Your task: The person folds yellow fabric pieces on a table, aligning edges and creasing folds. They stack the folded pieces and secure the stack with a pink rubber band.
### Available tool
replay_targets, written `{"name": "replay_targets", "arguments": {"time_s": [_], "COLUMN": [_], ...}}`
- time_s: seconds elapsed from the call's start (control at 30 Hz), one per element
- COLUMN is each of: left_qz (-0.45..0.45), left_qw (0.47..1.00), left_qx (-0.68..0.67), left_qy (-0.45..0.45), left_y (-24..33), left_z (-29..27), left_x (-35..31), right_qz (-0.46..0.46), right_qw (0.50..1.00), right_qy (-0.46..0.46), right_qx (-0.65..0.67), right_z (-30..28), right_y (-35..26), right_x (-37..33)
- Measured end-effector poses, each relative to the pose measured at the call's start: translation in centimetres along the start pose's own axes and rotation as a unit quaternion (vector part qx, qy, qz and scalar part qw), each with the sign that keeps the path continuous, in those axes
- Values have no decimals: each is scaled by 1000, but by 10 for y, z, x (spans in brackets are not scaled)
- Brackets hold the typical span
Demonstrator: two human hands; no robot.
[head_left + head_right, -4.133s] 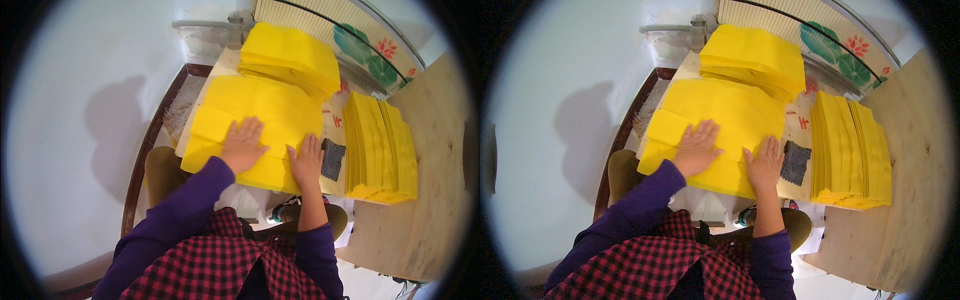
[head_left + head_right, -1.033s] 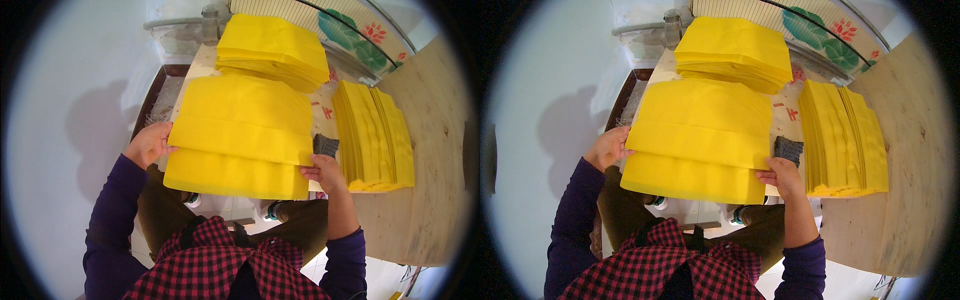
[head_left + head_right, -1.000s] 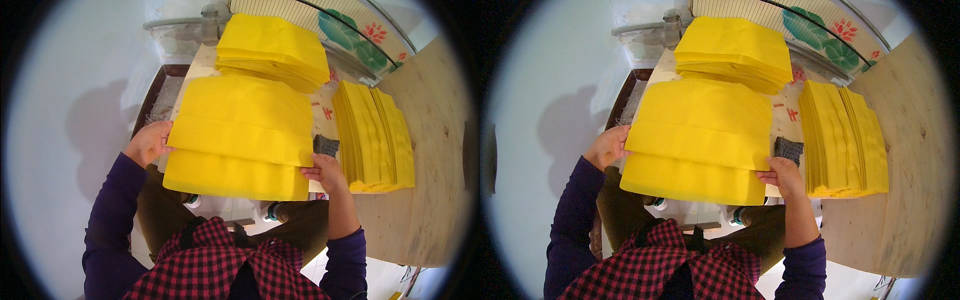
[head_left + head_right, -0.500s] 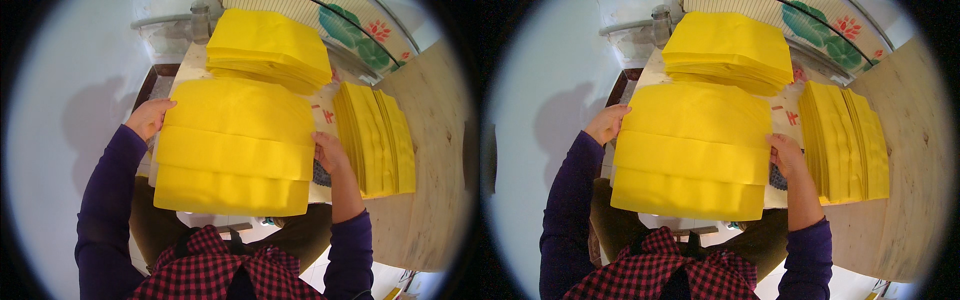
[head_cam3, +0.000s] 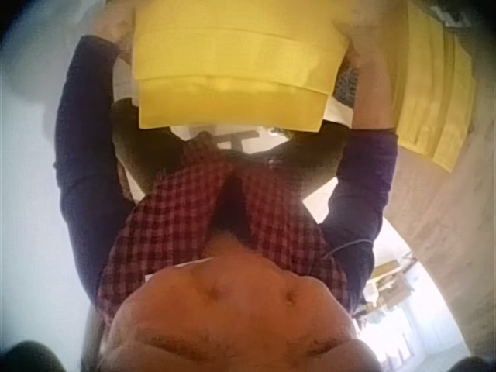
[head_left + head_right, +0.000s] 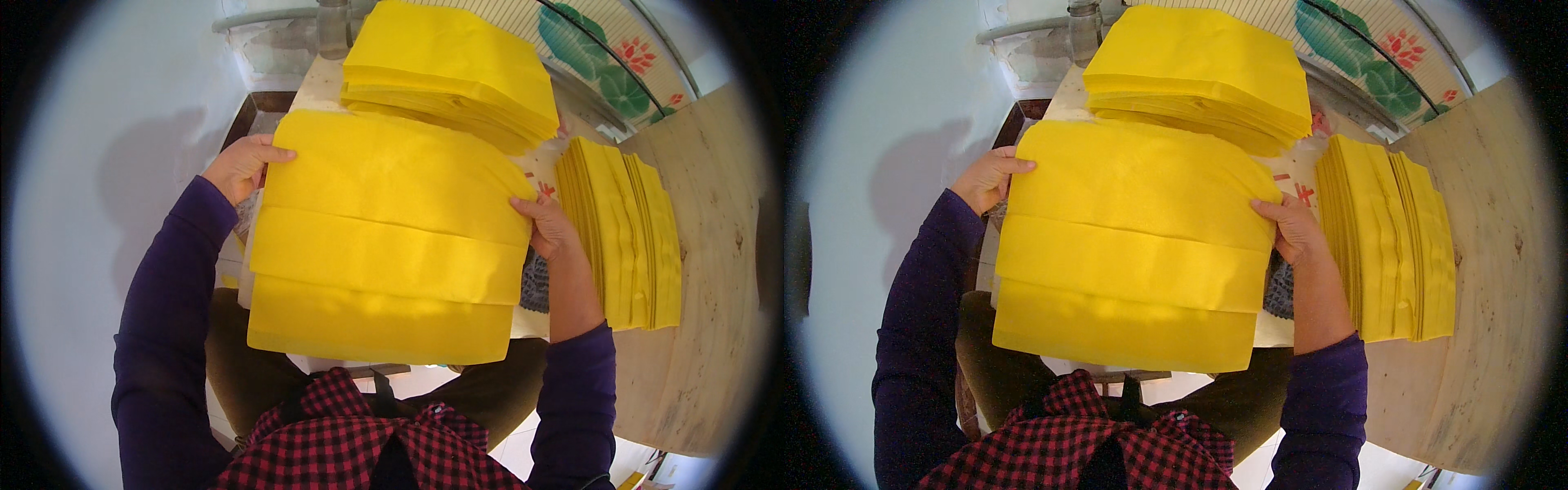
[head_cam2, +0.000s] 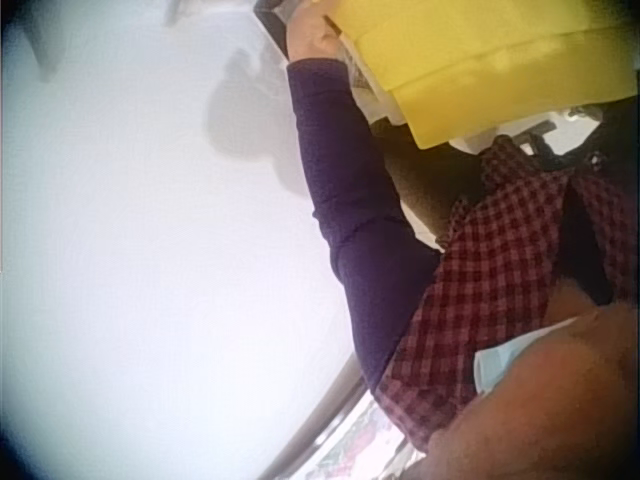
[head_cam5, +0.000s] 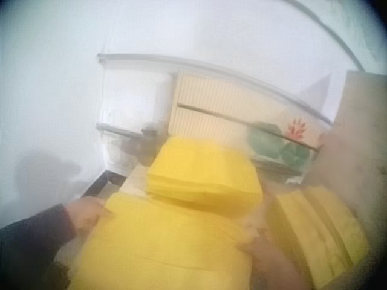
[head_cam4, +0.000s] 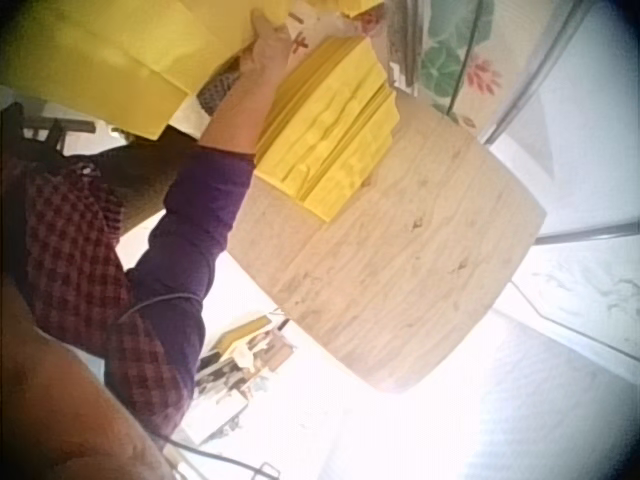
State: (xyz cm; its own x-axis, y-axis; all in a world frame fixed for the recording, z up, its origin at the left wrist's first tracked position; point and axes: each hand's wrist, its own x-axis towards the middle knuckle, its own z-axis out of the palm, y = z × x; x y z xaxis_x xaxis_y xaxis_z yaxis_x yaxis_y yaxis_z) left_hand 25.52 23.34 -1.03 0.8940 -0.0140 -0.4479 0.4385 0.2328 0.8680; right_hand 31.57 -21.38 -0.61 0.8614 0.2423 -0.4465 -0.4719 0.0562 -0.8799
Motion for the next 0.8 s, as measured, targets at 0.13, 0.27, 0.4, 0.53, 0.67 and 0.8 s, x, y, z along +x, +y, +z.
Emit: {"name": "replay_targets", "arguments": {"time_s": [0.13, 0.27, 0.4, 0.53, 0.67, 0.8], "left_qz": [-4, 6, 13, -10, -20, -5], "left_qw": [1000, 998, 997, 997, 995, 994], "left_qx": [31, 56, 76, 83, 93, 102], "left_qy": [6, 21, 12, 0, 25, 36], "left_y": [-2, -6, -5, 2, 4, -1], "left_z": [-6, -6, -6, -7, -7, -10], "left_x": [2, 2, 1, 7, 19, 24], "right_qz": [-30, -32, -33, 16, 15, -1], "right_qw": [999, 998, 995, 994, 985, 986], "right_qy": [16, 16, 34, 9, 35, 53], "right_qx": [-28, -52, -93, -105, -168, -159], "right_z": [3, 3, -1, -11, -14, -13], "right_y": [0, 1, -1, -10, -12, -9], "right_x": [-2, -2, 2, 12, 25, 30]}}
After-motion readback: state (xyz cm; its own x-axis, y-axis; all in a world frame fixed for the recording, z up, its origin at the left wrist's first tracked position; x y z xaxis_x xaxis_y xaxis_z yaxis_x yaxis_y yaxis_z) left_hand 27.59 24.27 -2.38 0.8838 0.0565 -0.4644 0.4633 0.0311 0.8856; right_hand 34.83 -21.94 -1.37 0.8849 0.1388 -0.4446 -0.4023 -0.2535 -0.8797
